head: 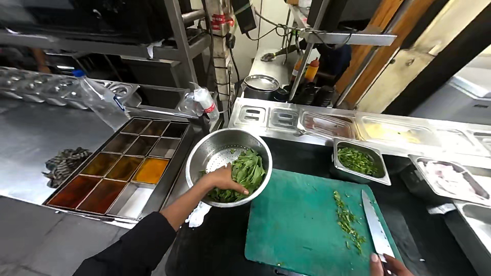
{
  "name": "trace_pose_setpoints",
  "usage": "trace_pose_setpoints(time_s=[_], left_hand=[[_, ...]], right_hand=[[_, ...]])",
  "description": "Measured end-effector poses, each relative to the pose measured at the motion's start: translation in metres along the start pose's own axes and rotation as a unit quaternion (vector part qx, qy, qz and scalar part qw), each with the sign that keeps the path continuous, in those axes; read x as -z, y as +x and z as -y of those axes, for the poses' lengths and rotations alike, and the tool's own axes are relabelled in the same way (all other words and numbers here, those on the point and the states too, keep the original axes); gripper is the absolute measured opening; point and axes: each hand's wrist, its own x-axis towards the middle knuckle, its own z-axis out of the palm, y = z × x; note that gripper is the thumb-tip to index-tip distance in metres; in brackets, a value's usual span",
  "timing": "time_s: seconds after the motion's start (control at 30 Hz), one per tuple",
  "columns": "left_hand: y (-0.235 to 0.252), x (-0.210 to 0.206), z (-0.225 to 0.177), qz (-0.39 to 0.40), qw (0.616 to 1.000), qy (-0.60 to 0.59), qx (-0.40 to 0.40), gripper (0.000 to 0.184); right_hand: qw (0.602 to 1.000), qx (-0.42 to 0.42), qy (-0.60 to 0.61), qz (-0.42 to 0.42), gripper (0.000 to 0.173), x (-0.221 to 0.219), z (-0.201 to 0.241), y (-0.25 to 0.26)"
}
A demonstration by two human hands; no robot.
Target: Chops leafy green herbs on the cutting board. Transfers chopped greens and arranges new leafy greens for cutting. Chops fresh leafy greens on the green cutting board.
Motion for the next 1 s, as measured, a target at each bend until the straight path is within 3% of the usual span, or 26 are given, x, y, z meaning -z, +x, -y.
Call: trace_pose_setpoints(time_s=[0.1,0.13,0.23,0.33,0.5,0.57,0.73,1.0], left_hand=[[-0.008,0.005,-0.016,0.016,0.998,-0.067,-0.016,0.102],[-0.006,0.005,-0.018,0.013,0.998,-0.061,-0.01,0.099],[0.007,-0.001,-0.022,-0.005,0.996,0.061,0.062,0.116],[0.004,-0.001,-0.042,-0.002,0.985,0.132,0.108,0.112],[0.0,-0.023,-0.056,-0.052,0.981,0.154,0.11,0.067],[0.001,-0.027,-0.057,-0.061,0.979,0.156,0.115,0.058],[-0.001,-0.006,-0.053,-0.065,0.985,0.084,0.137,0.065],[-0.04,0.054,-0.061,-0.124,0.983,-0.104,0.088,0.05]], right_hand=[[0.995,-0.019,0.092,0.038,0.052,-0.013,0.025,-0.02],[0.992,-0.029,0.109,0.048,0.054,-0.018,0.031,-0.026],[0.986,-0.058,0.142,0.069,0.054,-0.034,0.042,-0.034],[0.979,-0.071,0.172,0.078,0.051,-0.046,0.046,-0.031],[0.97,-0.052,0.198,0.133,0.047,-0.053,0.038,-0.019],[0.962,-0.047,0.214,0.163,0.045,-0.052,0.035,-0.011],[0.939,-0.045,0.255,0.227,0.041,-0.039,0.021,0.016],[0.902,-0.017,0.301,0.309,0.036,-0.029,-0.004,0.058]])
